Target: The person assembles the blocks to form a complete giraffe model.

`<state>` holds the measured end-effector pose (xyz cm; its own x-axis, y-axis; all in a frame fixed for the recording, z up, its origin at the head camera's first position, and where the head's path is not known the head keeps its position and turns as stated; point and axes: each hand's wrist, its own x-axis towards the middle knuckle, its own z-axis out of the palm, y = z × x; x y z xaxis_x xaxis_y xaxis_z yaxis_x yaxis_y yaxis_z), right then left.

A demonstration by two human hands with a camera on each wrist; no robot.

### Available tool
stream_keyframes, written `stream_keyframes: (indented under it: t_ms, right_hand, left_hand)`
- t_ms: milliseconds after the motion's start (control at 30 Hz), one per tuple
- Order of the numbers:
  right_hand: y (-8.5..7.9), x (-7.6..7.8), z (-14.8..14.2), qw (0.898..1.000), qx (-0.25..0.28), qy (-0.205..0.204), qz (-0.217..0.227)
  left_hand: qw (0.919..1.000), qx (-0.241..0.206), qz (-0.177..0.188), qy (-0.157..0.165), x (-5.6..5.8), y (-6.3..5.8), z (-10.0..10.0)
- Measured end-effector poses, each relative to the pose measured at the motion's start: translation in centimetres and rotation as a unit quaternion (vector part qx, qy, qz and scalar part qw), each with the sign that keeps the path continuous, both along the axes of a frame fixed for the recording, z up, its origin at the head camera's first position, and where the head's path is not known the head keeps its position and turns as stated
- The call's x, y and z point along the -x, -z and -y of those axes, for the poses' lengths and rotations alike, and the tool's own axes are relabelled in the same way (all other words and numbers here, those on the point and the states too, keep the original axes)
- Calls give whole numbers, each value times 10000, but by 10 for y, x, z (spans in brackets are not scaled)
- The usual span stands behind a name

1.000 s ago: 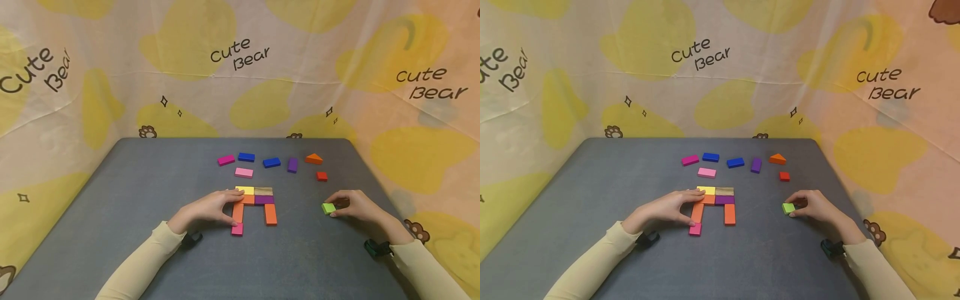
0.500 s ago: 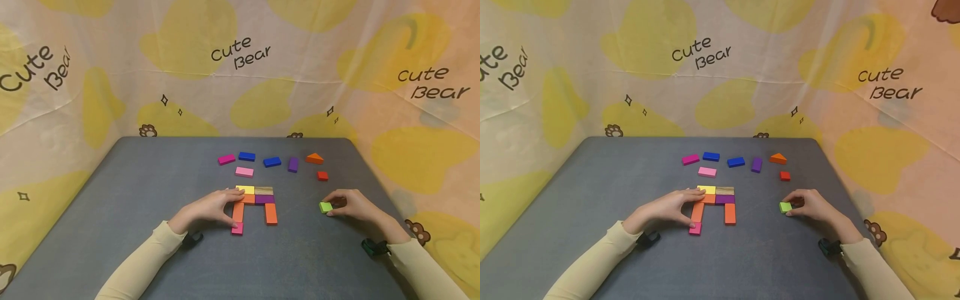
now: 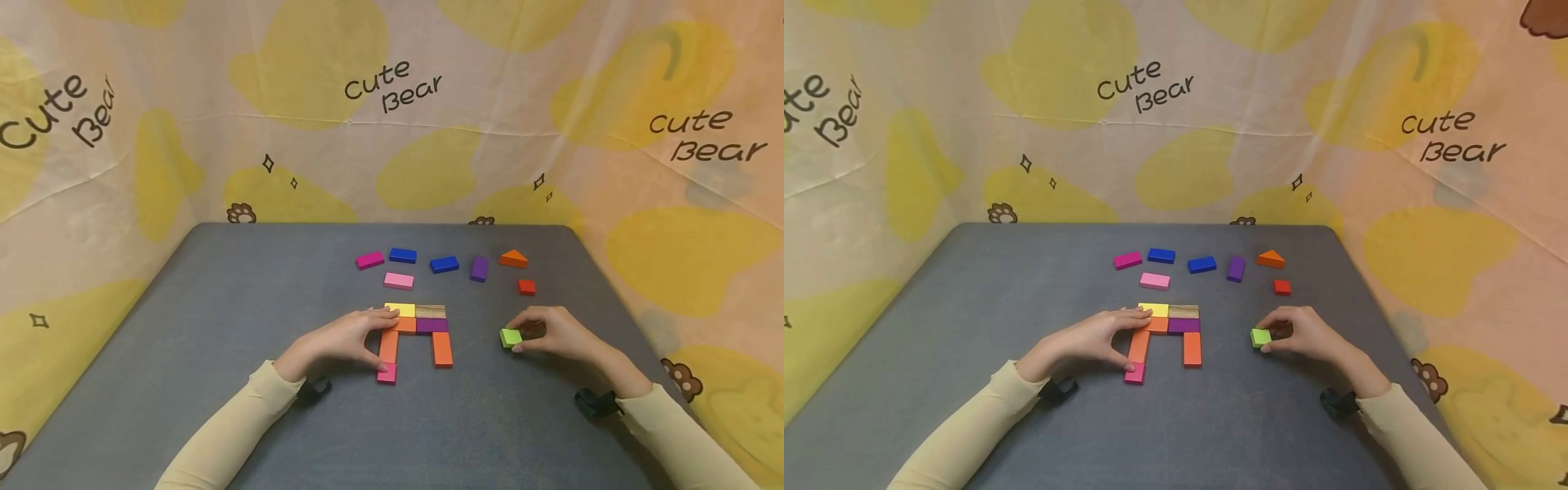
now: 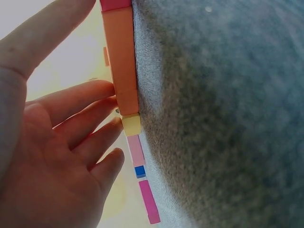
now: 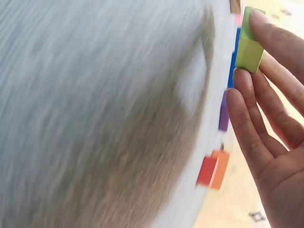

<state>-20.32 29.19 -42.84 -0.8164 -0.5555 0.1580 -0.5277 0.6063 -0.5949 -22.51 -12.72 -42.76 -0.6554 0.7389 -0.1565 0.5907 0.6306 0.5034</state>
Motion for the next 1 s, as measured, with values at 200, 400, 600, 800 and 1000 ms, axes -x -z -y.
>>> stream_keyframes:
  t_ms: [200, 400, 600, 800, 1000]
  right_hand:
    - [-4, -2, 21, 9996, 112, -238, 110]
    - [-10, -7, 44, 9988, 86, -466, 142]
    - [-12, -12, 63, 9977, 66, -674, 97]
    - [-11, -18, 80, 9963, -24, -835, 210]
    - [-6, -21, 93, 9950, -45, -980, 177]
  left_hand:
    - [10000, -14, -53, 18, 0, 0, 0]
    - [10000, -30, -58, 0, 0, 1, 0]
    - [10000, 36, -21, -33, 0, 1, 0]
    - [10000, 10, -21, -21, 0, 1, 0]
    - [10000, -1, 3, -22, 1, 1, 0]
